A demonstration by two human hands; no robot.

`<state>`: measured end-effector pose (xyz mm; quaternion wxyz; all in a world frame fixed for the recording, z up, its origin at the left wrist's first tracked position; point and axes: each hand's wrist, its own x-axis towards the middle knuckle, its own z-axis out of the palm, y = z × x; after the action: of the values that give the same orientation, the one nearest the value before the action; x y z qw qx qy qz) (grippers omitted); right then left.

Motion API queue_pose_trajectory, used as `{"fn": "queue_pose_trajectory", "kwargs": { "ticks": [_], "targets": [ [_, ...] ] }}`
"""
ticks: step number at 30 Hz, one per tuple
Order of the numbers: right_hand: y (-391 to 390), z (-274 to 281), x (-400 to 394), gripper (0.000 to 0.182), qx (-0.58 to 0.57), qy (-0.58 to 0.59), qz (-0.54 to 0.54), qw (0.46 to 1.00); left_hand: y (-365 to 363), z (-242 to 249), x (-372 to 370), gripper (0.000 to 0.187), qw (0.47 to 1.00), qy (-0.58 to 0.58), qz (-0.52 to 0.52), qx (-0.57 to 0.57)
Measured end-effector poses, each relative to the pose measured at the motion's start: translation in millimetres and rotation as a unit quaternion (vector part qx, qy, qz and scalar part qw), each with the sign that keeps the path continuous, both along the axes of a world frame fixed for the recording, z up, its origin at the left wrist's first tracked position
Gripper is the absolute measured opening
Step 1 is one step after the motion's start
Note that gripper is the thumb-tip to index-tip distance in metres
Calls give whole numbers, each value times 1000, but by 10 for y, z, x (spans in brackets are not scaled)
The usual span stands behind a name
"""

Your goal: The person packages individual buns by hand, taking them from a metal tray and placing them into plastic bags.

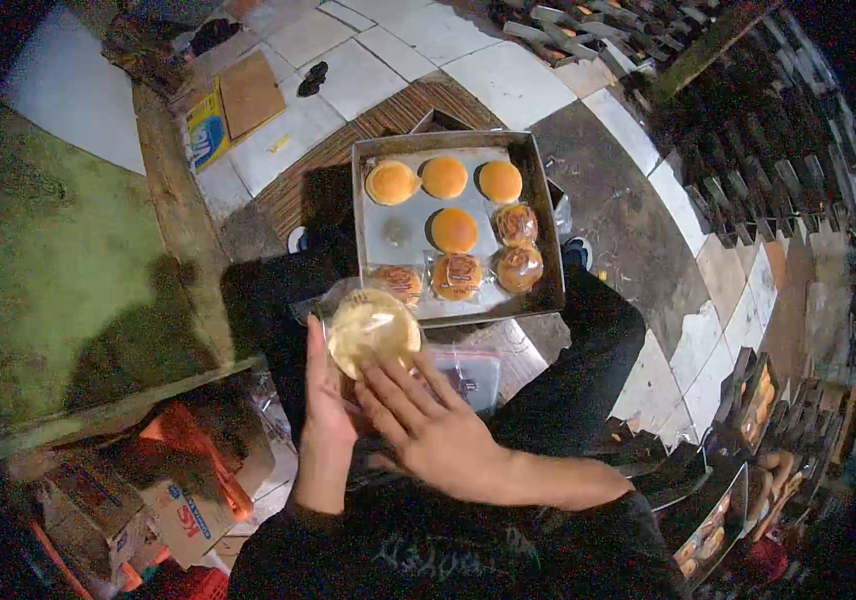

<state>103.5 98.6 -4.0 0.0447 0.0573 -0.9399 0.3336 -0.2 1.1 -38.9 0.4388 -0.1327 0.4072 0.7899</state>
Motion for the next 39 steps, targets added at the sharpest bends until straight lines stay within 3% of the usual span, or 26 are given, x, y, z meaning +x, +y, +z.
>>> {"fn": "queue_pose_trajectory", "kwargs": {
  "ticks": [2, 3, 5, 8, 9, 10, 12, 13, 15, 17, 20, 22, 23, 24, 26, 27, 28, 30, 31, 32, 33, 34, 36, 38, 39],
  "targets": [
    [75, -236, -131, 40, 85, 109, 5, 990, -51, -140, -77, 70, 966, -117, -46, 224],
    [64, -213, -107, 26, 92, 137, -26, 986, -49, -176, -87, 70, 966, -117, -46, 224],
    [-26, -61, 32, 26, 73, 162, -15, 984, -14, -191, -179, 70, 976, -118, -89, 161],
    [-85, -28, 14, 25, 76, 196, 0, 978, 61, -161, -166, 67, 960, -176, -108, 190],
    [-26, -187, -103, 27, 94, 158, -24, 983, 54, -337, -148, 64, 975, -159, -66, 143],
    [19, -338, -173, 29, 112, 122, -48, 985, 26, -494, -172, 59, 970, -149, -69, 179],
    [42, -432, -195, 34, 94, 142, -45, 984, 33, -618, -132, 56, 991, -91, -1, 103],
    [37, -410, -96, 36, 109, 157, -46, 981, -41, -653, -194, 57, 945, -185, -73, 259],
    [111, -367, 42, 38, 170, 149, -72, 971, -43, -428, -141, 57, 965, -171, -54, 193],
    [195, -336, 84, 37, 155, 175, -69, 970, 25, -204, -110, 57, 975, -172, -42, 132],
    [90, -461, 12, 27, 121, 225, -63, 965, -10, -668, -103, 55, 964, -153, -39, 212],
    [-2, -575, -119, 22, 93, 76, 0, 993, -13, -1460, -122, 65, 989, -57, -37, 128],
    [-52, -479, -85, 18, 127, 132, 37, 982, 37, -1232, -102, 68, 976, -115, -54, 179],
    [-138, -433, 12, 16, 71, 154, 31, 985, 72, -913, -53, 72, 955, -178, -67, 226],
    [-283, -256, 204, 17, 24, 168, -16, 985, 77, -607, -47, 72, 938, -263, 23, 223],
    [-293, -209, 279, 18, -12, 148, -91, 985, 83, -600, -72, 74, 951, -218, 45, 216],
    [-237, -220, 239, 18, -9, 150, -90, 985, 67, -499, -60, 75, 959, -146, 30, 243],
    [-108, -329, 107, 13, -41, 77, -259, 962, -13, -396, -110, 72, 964, -22, -33, 264],
    [-94, -463, 152, 9, -193, 10, -218, 957, 38, -280, -31, 68, 972, -31, 71, 221],
    [-80, -511, 169, 9, -194, 12, -217, 957, 43, -253, -15, 68, 972, -28, 71, 221],
    [-70, -540, 186, 10, -380, -86, -202, 898, 42, -235, -3, 66, 974, -5, 89, 208],
    [-56, -566, 192, 12, -547, -179, -177, 798, 42, -223, -2, 64, 974, 19, 108, 197],
    [-61, -563, 203, 13, -561, -142, -173, 797, -78, -369, 14, 61, 970, 49, 97, 216],
    [-55, -457, 190, 16, -410, -40, -155, 898, -181, -466, -3, 63, 969, 70, 79, 223],
    [-43, -457, 187, 16, -409, -40, -155, 899, -178, -466, -5, 63, 971, 86, 80, 208]
  ]
}}
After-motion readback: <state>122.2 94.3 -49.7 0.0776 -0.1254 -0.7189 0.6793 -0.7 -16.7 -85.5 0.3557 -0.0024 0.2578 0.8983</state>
